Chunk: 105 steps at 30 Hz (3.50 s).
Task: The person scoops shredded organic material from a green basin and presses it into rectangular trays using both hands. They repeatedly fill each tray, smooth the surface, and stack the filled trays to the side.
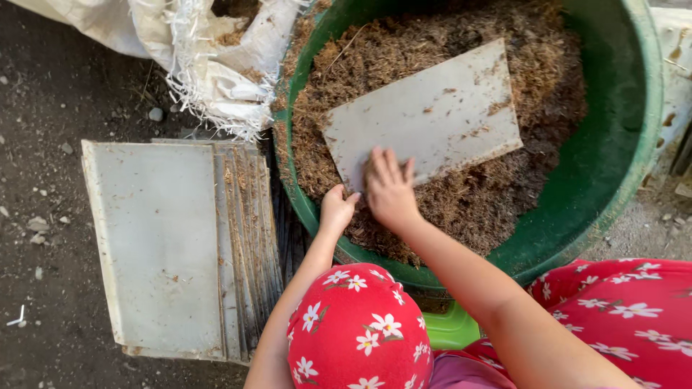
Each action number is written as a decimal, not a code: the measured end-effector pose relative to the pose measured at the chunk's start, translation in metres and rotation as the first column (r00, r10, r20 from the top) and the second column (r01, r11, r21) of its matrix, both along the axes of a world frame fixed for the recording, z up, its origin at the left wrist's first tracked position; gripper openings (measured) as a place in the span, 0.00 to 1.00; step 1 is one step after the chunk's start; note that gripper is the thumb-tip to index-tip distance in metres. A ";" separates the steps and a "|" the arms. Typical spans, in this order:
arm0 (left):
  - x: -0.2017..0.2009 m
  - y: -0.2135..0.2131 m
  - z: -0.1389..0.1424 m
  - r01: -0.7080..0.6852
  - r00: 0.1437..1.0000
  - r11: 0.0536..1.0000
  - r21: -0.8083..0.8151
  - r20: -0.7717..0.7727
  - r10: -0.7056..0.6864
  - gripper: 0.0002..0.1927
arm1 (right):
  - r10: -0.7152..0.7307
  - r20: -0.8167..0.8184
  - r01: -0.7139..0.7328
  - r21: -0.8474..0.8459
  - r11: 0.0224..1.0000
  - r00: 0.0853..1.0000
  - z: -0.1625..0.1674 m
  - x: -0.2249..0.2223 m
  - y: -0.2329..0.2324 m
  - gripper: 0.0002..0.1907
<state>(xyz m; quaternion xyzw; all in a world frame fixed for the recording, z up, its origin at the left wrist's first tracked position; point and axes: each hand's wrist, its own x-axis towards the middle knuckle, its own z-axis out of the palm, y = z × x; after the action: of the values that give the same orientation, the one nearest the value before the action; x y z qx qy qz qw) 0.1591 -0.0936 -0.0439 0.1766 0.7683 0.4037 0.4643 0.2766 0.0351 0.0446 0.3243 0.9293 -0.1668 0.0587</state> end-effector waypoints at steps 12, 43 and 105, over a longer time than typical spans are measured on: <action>-0.010 0.008 0.000 0.044 0.988 0.998 -0.044 -0.148 -0.050 0.22 | -0.901 -0.007 0.872 -0.249 0.422 0.434 -0.030 0.167 0.110 0.36; -0.003 0.020 0.001 0.033 0.992 0.998 -0.051 -0.123 -0.039 0.24 | -0.431 -0.388 0.306 -0.343 0.888 0.815 0.061 0.040 0.041 0.54; -0.011 0.004 0.011 0.049 0.981 0.999 0.013 0.186 -0.051 0.18 | 0.304 -0.164 -0.294 0.079 0.952 0.939 -0.020 0.067 0.019 0.22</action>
<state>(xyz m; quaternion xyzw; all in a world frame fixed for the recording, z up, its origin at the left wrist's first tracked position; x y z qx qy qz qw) 0.1479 -0.0899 -0.0325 0.1592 0.7152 0.4099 0.5433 0.3433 0.0537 0.0246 0.1650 0.9734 -0.1588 -0.0067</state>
